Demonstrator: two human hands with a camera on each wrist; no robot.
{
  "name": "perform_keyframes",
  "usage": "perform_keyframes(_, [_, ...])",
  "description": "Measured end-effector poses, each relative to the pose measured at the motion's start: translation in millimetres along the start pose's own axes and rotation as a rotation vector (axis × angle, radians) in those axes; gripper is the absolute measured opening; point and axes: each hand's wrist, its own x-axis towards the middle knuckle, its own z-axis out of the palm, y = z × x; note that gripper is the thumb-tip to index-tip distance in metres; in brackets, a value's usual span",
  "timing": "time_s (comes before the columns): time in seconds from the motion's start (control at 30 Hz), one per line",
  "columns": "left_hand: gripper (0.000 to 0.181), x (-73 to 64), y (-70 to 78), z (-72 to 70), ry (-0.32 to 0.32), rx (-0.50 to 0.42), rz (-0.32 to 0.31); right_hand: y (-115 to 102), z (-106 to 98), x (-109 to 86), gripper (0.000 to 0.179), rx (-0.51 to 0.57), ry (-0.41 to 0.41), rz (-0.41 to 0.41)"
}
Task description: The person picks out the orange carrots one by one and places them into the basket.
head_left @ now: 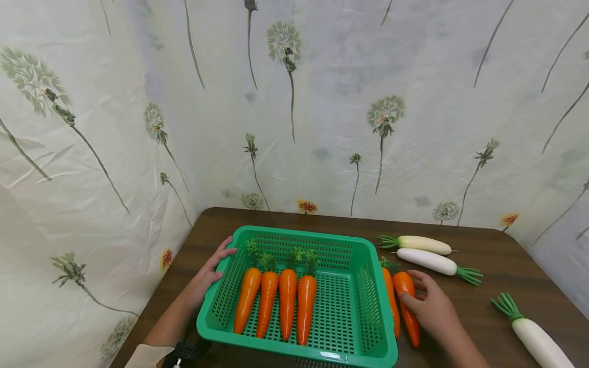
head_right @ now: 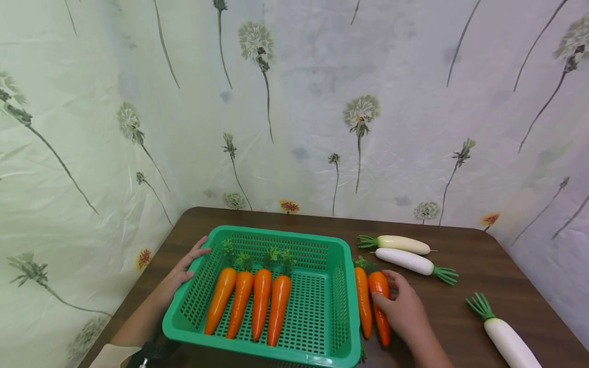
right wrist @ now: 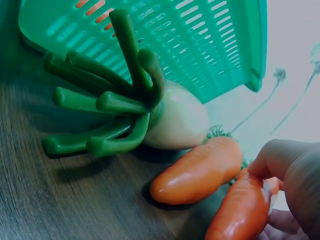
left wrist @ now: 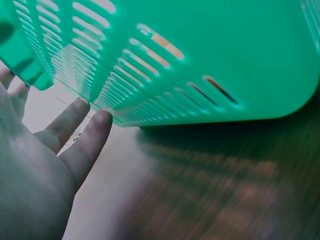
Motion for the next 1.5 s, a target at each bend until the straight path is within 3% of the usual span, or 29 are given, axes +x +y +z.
perform_keyframes(0.3, [0.056,-1.3,-1.0,1.0,0.009,0.002,-0.036,-5,-1,-3.7,0.077,0.031,0.059,-0.022])
perform_keyframes(0.57, [0.056,-2.6,-0.9,1.4,0.001,-0.005,-0.019,-9,-1,-8.4,0.077,0.078,0.063,-0.029])
perform_keyframes(0.83, [0.054,-2.1,-0.4,1.5,0.011,0.011,0.002,-16,-2,-10.1,0.071,0.091,0.123,-0.078])
perform_keyframes(1.3, [0.054,-1.5,3.4,0.3,0.028,0.049,-0.027,-24,-2,-13.8,0.071,0.165,0.13,-0.1])
perform_keyframes(1.5, [0.054,-0.3,1.5,1.3,0.01,0.027,-0.003,-27,0,-16.6,0.072,0.223,0.105,-0.096])
